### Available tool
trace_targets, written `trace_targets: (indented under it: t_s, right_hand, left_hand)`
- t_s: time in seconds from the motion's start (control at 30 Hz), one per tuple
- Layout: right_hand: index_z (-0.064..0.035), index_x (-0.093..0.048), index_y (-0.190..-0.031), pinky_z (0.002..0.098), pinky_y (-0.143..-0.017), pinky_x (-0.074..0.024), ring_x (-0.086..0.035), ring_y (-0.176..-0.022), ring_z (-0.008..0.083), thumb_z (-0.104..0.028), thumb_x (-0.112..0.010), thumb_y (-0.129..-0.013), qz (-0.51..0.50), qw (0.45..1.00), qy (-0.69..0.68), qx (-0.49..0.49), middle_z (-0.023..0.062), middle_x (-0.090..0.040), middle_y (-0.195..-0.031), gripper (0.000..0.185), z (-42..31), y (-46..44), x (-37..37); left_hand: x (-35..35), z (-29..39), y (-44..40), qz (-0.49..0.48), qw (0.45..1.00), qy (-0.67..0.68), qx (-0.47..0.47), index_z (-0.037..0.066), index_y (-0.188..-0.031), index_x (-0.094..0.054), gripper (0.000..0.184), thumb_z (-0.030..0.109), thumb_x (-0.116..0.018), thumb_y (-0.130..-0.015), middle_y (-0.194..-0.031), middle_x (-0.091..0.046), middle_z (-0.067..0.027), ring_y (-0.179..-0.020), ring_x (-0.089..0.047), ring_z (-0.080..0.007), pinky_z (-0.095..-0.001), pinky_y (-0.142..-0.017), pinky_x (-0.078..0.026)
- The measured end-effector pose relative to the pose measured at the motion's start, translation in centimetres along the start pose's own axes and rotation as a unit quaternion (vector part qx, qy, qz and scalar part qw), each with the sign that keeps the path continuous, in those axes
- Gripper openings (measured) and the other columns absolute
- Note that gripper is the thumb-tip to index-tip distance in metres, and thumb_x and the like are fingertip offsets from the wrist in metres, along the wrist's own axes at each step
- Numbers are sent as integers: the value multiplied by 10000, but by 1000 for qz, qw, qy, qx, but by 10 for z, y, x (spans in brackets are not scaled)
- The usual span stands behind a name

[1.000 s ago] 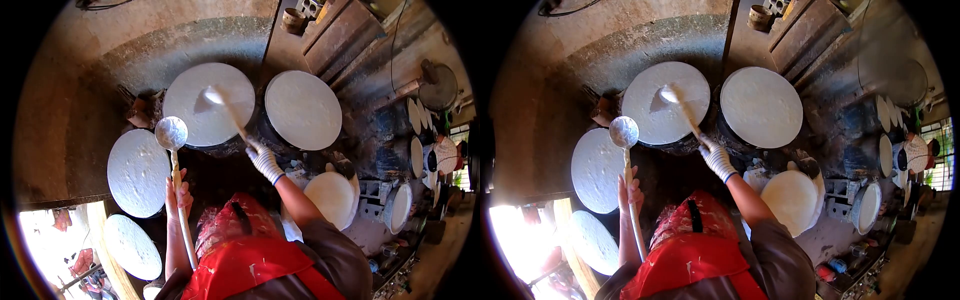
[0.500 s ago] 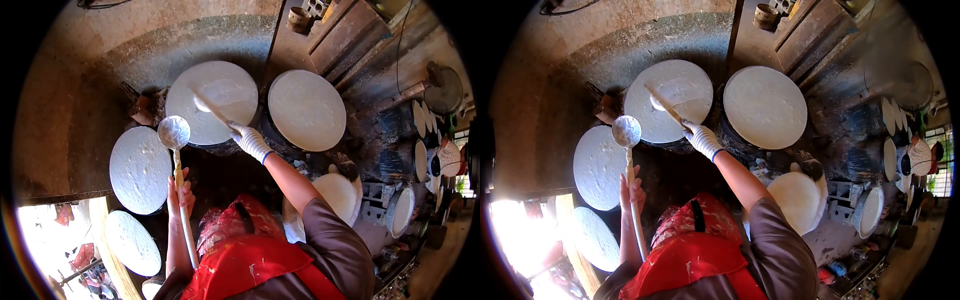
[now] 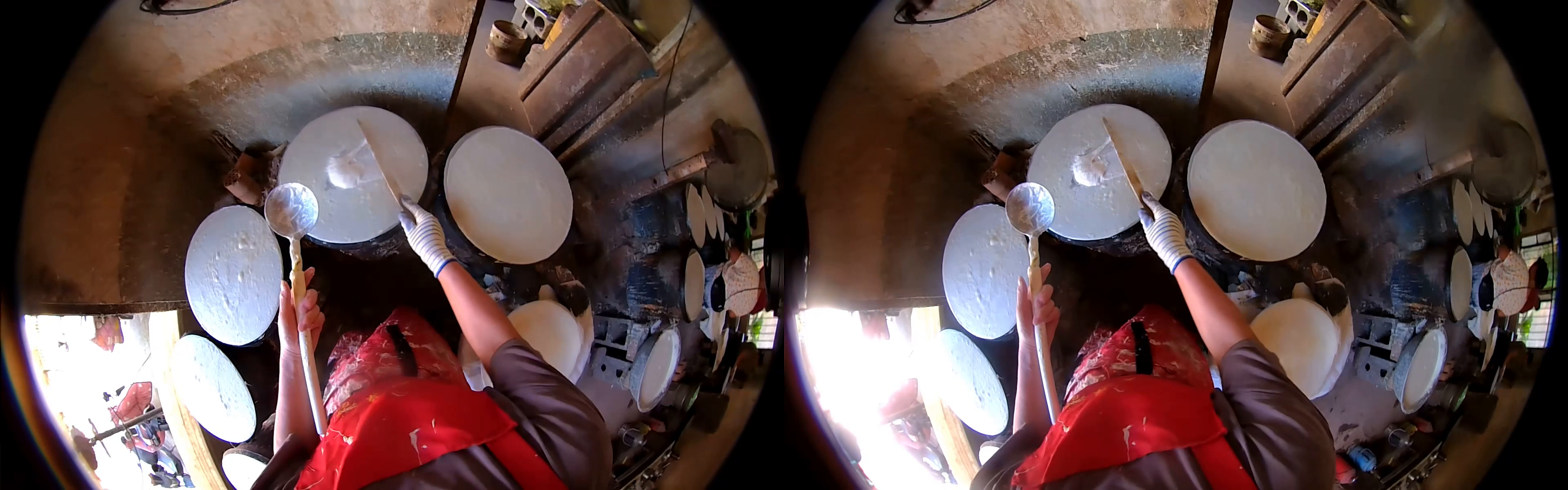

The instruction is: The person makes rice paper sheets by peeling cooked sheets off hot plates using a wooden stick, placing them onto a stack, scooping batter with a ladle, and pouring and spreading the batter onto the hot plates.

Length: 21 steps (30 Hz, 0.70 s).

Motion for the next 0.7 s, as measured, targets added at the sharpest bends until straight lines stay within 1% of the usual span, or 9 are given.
trace_targets:
  t_s: [0.3, 0.33, 0.43, 0.47, 0.53, 0.57, 0.6, 0.67, 0.7]
  right_hand:
    - [-102, -571, -1121, 321, -833, -437, -580, -958, 291, -209, -601, -801, -266, 963, -30, 38, 148, -584, -1064, 339, -21, -10, -27]
    - [-93, -569, -1122, 301, -843, -438, -579, -981, 264, -176, -602, -803, -262, 961, 14, 86, 138, -583, -1084, 331, -40, -3, -1]
    - [-43, -563, -1118, 285, -881, -430, -575, -1006, 229, -105, -594, -806, -94, 992, -83, 24, 130, -582, -1114, 320, 11, 9, 39]
    - [-41, -565, -1119, 281, -889, -424, -570, -1007, 214, -88, -592, -808, -122, 984, -115, -63, 131, -585, -1112, 315, 37, 24, 30]
    - [-53, -564, -1128, 279, -897, -417, -566, -1005, 200, -90, -592, -812, -165, 984, -48, 46, 117, -590, -1110, 319, -2, 47, 24]
    - [-57, -558, -1140, 284, -908, -409, -558, -1016, 192, -93, -599, -809, -204, 972, -120, 0, 114, -588, -1115, 335, 12, 56, 8]
    - [-47, -551, -1145, 284, -908, -407, -551, -1034, 194, -104, -597, -813, -197, 977, -85, 21, 120, -586, -1117, 340, 7, 54, 14]
    - [-38, -545, -1146, 281, -908, -406, -543, -1053, 194, -116, -595, -816, -119, 983, -137, -4, 122, -585, -1117, 343, 23, 30, 25]
    - [-34, -544, -1144, 275, -893, -413, -545, -1052, 197, -120, -592, -818, -140, 984, -101, 46, 125, -584, -1118, 341, 9, 18, 26]
  left_hand:
    - [6, -8, 4, 15, 999, 44, -11, 62, -1266, -352, 517, 439, -379, -913, -629, -406, 6, -366, -344, -47, -162, -362, -305]
    - [4, -8, 6, 8, 999, 46, -13, 61, -1264, -355, 513, 435, -383, -913, -630, -406, 3, -366, -343, -48, -161, -358, -309]
    - [8, -8, 6, 15, 999, 51, -14, 61, -1260, -360, 505, 426, -394, -912, -631, -408, -1, -366, -342, -48, -157, -350, -312]
    - [10, -7, 5, 21, 998, 45, -27, 61, -1259, -361, 501, 417, -405, -910, -632, -410, -3, -365, -335, -46, -153, -343, -305]
    - [6, -8, 1, 10, 999, 33, -36, 26, -1265, -319, 512, 393, -400, -919, -628, -423, -5, -376, -356, -40, -141, -348, -335]
    - [6, -10, 2, 14, 999, 33, -35, 26, -1265, -319, 512, 393, -400, -919, -628, -423, -5, -376, -356, -40, -141, -348, -335]
    - [6, -10, 2, 18, 999, 31, -32, 24, -1264, -324, 489, 371, -388, -926, -639, -425, -9, -385, -358, -43, -147, -352, -337]
    - [4, -4, -3, 20, 999, 28, -34, 21, -1262, -330, 467, 349, -376, -933, -650, -427, -13, -393, -361, -46, -154, -355, -339]
    - [6, -2, -8, 25, 999, 19, -24, 30, -1258, -344, 456, 339, -395, -926, -646, -411, -7, -398, -351, -50, -164, -364, -317]
Point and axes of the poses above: each hand's wrist, its own y-axis away from the middle knuckle, its own x-axis out of the back of the hand, z = x × y, the point moved 10 cm from there along -y, towards the middle knuckle
